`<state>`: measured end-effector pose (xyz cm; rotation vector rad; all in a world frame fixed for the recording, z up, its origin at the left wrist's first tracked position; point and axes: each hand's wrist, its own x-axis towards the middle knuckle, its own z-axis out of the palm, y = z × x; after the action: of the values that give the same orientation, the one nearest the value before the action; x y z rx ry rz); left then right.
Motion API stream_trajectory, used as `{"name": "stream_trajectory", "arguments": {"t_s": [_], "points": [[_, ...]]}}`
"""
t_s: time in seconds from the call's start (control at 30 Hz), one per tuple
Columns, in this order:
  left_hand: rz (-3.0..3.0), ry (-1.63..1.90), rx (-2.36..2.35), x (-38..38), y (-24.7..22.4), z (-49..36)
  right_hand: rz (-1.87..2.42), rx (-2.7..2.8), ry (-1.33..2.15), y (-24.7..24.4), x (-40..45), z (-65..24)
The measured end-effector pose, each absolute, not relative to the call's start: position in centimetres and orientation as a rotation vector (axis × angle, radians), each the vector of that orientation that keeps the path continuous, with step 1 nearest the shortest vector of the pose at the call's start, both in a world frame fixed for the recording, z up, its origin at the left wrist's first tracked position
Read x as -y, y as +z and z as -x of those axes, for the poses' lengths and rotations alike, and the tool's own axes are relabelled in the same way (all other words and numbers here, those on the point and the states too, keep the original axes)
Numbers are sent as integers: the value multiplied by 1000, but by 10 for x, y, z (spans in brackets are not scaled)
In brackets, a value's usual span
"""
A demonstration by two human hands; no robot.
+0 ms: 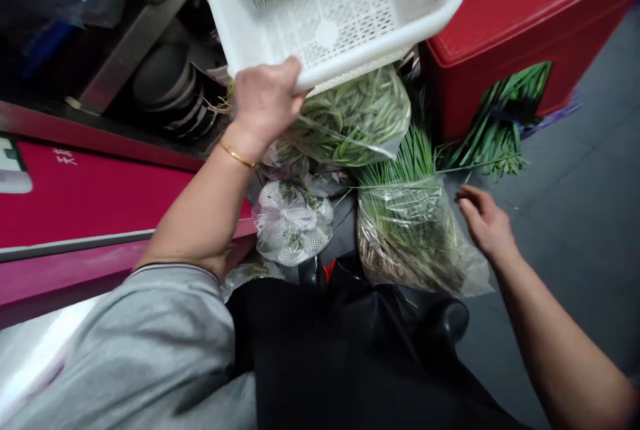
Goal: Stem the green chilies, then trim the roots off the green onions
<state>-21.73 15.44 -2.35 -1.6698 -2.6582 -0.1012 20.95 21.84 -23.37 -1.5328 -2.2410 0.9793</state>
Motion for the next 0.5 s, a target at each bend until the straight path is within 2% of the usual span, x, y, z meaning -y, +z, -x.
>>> {"name": "stream_trajectory", "arguments": {"t_s": [0.13, 0.23, 0.3, 0.37, 0.5], "points": [[1354, -132, 2605, -117, 17, 247, 1369, 2459, 1150, -220, -205, -191], [1157, -67, 2536, -95, 55, 267, 1307, 2474, 1192, -234, -196, -193], [1115, -67, 2527, -95, 63, 276, 1319, 2480, 1203, -246, -193, -195], [1168, -61, 2584, -108, 51, 284, 1358, 2534, 1195, -255, -189, -198], [1434, 136, 2701, -141, -9, 289, 1442, 2615, 1155, -259, -180, -210]]}}
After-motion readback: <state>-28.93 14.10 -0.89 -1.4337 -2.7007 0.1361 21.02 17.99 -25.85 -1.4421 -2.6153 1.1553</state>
